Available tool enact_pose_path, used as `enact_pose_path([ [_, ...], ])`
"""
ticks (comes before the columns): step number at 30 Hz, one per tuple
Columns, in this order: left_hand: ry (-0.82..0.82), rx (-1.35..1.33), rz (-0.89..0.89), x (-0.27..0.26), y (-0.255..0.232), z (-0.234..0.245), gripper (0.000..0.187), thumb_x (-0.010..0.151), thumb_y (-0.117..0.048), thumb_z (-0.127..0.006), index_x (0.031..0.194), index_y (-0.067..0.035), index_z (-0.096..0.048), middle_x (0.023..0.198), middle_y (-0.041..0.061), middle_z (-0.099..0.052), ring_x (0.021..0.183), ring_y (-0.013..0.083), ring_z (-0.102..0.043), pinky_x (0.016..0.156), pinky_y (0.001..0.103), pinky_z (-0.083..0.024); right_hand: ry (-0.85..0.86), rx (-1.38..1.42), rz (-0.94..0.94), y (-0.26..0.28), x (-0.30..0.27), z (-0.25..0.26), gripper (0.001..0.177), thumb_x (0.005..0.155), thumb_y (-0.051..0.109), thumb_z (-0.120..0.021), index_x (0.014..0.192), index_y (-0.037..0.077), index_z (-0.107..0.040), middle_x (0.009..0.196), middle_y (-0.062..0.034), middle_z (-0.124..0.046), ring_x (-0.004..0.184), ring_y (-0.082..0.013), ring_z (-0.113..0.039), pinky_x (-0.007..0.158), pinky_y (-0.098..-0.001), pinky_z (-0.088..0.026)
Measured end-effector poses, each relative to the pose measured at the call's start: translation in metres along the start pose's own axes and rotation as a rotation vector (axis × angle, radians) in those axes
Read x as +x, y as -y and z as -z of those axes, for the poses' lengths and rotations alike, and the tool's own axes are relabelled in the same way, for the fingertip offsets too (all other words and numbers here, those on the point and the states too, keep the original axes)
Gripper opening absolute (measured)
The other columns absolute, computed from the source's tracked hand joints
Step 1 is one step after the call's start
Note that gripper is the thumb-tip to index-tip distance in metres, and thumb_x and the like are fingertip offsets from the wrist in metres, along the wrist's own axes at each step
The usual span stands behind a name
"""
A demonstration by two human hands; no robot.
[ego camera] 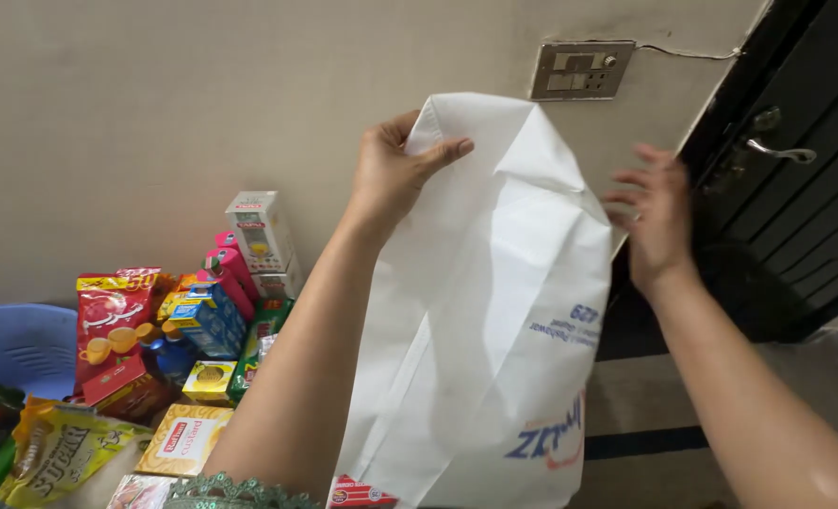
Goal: The person unpacks grocery items from a white plastic bag onto a table, handling boxes of Kheer and Biryani, packets of spices, and other packaged goods. The person places items on the table and folds the empty bag.
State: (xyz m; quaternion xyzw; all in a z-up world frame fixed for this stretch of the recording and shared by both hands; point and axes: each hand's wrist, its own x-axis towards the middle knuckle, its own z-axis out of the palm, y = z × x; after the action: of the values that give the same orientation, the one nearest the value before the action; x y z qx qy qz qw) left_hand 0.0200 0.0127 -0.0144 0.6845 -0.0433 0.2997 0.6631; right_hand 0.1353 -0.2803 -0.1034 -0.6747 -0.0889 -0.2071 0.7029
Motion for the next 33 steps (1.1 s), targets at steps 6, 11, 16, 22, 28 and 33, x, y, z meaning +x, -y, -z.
enact_pose_path([
  [6, 0.014, 0.179, 0.006, 0.001, 0.032, -0.008, 0.032, 0.064, -0.028, -0.099, 0.085, -0.016, -0.078, 0.067, 0.002, -0.068, 0.059, 0.0118, -0.066, 0.054, 0.023, -0.051, 0.344, -0.562, 0.236, 0.050, -0.054, -0.029, 0.067, 0.086, 0.036, -0.079, 0.147, 0.030, -0.053, 0.110, -0.0068, -0.069, 0.096, -0.0237, -0.070, 0.077, -0.0352, -0.056],
  [11, 0.386, 0.545, 0.180, -0.022, 0.027, 0.018, 0.050, 0.067, -0.026, -0.087, 0.111, -0.005, -0.075, 0.097, 0.022, -0.077, 0.094, 0.0386, -0.075, 0.083, 0.047, -0.058, 0.189, -0.767, 0.192, 0.061, -0.044, -0.030, 0.058, 0.083, 0.045, -0.084, 0.136, 0.046, -0.061, 0.107, -0.0028, -0.075, 0.104, -0.0249, -0.071, 0.082, -0.0371, -0.058],
  [16, 0.251, 0.663, 0.100, -0.022, 0.076, -0.026, 0.035, 0.086, -0.019, -0.071, 0.116, -0.001, -0.073, 0.097, 0.021, -0.076, 0.101, 0.0366, -0.074, 0.080, 0.047, -0.061, 0.352, -0.441, 0.189, 0.097, -0.056, -0.058, 0.056, 0.099, 0.030, -0.064, 0.150, 0.035, -0.041, 0.124, -0.0167, -0.070, 0.112, -0.0344, -0.070, 0.092, -0.0440, -0.056],
  [22, 0.340, 0.289, -0.121, -0.045, 0.029, -0.041, 0.073, 0.095, -0.041, -0.054, 0.156, -0.009, -0.029, 0.144, 0.025, -0.058, 0.131, 0.0382, -0.060, 0.105, 0.044, -0.052, 0.599, -0.090, 0.289, 0.120, -0.031, -0.069, 0.070, 0.101, 0.037, -0.057, 0.156, 0.011, -0.022, 0.147, -0.0281, -0.047, 0.122, -0.0303, -0.059, 0.093, -0.0383, -0.056],
  [28, 0.240, 0.310, -0.311, -0.048, -0.006, -0.042, 0.028, 0.085, -0.010, -0.072, 0.112, -0.005, -0.072, 0.090, 0.008, -0.080, 0.069, 0.0141, -0.073, 0.060, 0.028, -0.059, 0.686, 0.032, 0.267, 0.133, -0.019, -0.057, 0.070, 0.085, 0.033, -0.075, 0.148, 0.016, -0.049, 0.122, -0.0091, -0.063, 0.092, -0.0131, -0.063, 0.077, -0.0224, -0.059],
  [33, 0.222, 0.108, -0.295, -0.043, -0.005, -0.040, 0.019, 0.080, -0.012, -0.081, 0.094, -0.001, -0.075, 0.077, 0.007, -0.077, 0.061, 0.0091, -0.069, 0.053, 0.020, -0.058, 0.721, -0.569, 0.722, 0.153, 0.015, -0.025, 0.059, 0.065, 0.026, -0.092, 0.116, 0.011, -0.064, 0.123, -0.0061, -0.041, 0.118, -0.0246, -0.035, 0.104, -0.0386, -0.031],
])
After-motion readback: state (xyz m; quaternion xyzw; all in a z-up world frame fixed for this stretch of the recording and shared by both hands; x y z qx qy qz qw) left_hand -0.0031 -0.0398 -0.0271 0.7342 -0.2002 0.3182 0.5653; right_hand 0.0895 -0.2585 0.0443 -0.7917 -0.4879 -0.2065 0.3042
